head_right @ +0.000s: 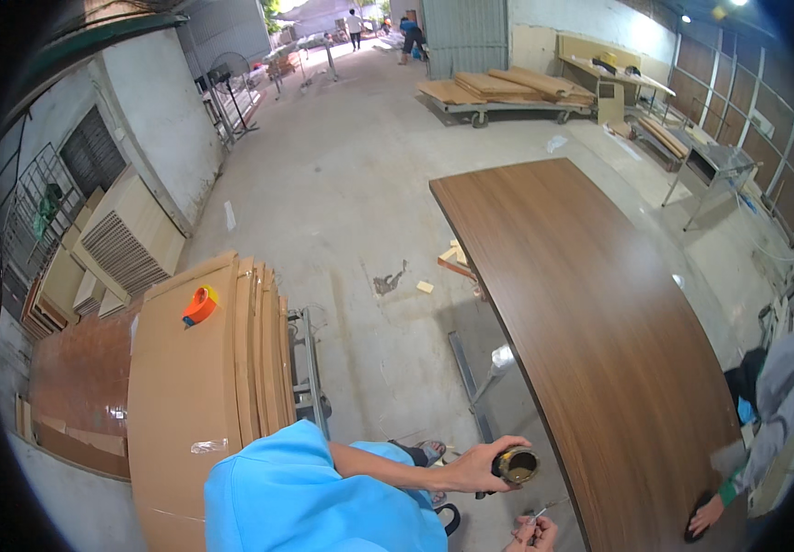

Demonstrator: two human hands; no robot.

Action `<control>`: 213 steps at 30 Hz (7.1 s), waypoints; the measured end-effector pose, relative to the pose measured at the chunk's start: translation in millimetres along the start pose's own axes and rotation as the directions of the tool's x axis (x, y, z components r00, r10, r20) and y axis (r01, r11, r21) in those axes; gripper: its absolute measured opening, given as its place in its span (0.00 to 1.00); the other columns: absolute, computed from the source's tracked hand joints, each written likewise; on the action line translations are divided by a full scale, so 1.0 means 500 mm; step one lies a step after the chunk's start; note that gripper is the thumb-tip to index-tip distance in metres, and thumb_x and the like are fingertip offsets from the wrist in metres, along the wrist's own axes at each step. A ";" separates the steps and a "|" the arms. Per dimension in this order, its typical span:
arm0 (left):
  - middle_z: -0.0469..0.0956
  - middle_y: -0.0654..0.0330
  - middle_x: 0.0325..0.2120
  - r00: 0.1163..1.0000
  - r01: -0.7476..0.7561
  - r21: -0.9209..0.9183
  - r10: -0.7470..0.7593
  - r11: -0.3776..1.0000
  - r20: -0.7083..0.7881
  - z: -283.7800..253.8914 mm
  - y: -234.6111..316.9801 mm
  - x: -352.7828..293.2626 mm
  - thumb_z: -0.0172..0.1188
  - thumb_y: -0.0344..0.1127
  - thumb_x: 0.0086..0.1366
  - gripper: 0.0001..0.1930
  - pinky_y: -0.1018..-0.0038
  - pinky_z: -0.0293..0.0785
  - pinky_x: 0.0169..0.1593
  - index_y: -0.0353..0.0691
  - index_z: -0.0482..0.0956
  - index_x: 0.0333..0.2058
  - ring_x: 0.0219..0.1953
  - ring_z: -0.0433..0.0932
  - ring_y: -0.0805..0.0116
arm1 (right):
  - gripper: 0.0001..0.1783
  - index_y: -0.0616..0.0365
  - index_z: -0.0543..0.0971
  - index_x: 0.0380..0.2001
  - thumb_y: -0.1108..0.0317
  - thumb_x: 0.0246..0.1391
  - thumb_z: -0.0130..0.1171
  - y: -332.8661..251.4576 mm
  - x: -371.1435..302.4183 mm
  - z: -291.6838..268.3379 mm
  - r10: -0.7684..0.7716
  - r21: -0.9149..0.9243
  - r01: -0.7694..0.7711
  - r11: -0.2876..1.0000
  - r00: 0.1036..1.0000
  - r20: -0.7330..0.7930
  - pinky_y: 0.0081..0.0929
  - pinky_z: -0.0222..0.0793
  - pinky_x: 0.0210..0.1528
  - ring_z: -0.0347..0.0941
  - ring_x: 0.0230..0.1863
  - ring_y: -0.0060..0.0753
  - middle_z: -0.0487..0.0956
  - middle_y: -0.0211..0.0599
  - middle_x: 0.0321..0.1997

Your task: The person applies a dark finish to a large wooden tabletop using a small brush and a cloth. They repeatedly dip the brush into a container, apply finish to the tabletop surface, and wipe it with a cloth. Another person is visible working on the opposite side of the table.

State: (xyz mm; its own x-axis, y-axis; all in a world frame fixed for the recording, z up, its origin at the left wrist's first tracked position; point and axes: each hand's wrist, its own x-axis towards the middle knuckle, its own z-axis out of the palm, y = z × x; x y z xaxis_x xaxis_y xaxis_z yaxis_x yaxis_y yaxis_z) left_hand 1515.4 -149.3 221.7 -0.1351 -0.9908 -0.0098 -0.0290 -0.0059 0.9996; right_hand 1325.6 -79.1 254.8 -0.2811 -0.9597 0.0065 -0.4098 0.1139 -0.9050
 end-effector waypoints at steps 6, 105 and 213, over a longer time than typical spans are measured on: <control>0.79 0.57 0.41 1.000 0.015 0.065 -0.013 0.998 -0.027 -0.035 -0.032 -0.044 0.72 0.38 0.51 0.36 0.71 0.74 0.41 0.43 0.62 0.56 0.38 0.78 0.68 | 0.06 0.65 0.79 0.36 0.73 0.58 0.59 0.000 0.029 0.032 -0.160 -0.086 0.153 0.984 0.984 -0.081 0.29 0.73 0.35 0.75 0.32 0.31 0.81 0.39 0.32; 0.80 0.54 0.39 0.922 0.085 0.475 -0.250 0.876 0.295 -0.356 -0.194 0.045 0.76 0.33 0.44 0.39 0.71 0.76 0.48 0.34 0.67 0.55 0.41 0.80 0.68 | 0.05 0.60 0.78 0.33 0.76 0.52 0.61 0.266 0.234 0.516 0.111 0.138 -0.039 0.990 0.816 -0.568 0.32 0.70 0.32 0.75 0.28 0.40 0.77 0.40 0.29; 0.74 0.54 0.46 0.893 0.067 0.478 -0.266 0.876 0.363 -0.128 -0.188 0.053 0.78 0.37 0.43 0.41 0.69 0.73 0.52 0.34 0.67 0.56 0.47 0.76 0.65 | 0.06 0.59 0.77 0.32 0.68 0.60 0.57 0.432 0.151 0.182 0.219 0.108 -0.216 0.970 0.599 -0.770 0.37 0.67 0.29 0.72 0.24 0.45 0.76 0.42 0.25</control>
State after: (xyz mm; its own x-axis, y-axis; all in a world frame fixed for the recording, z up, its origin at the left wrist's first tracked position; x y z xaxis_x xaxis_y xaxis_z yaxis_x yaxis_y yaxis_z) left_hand 1578.0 -183.6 129.4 -0.4724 -0.8340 -0.2852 -0.5074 -0.0073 0.8617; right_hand 1295.0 -150.1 21.2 -0.9264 -0.3520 0.1335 -0.2435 0.2898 -0.9256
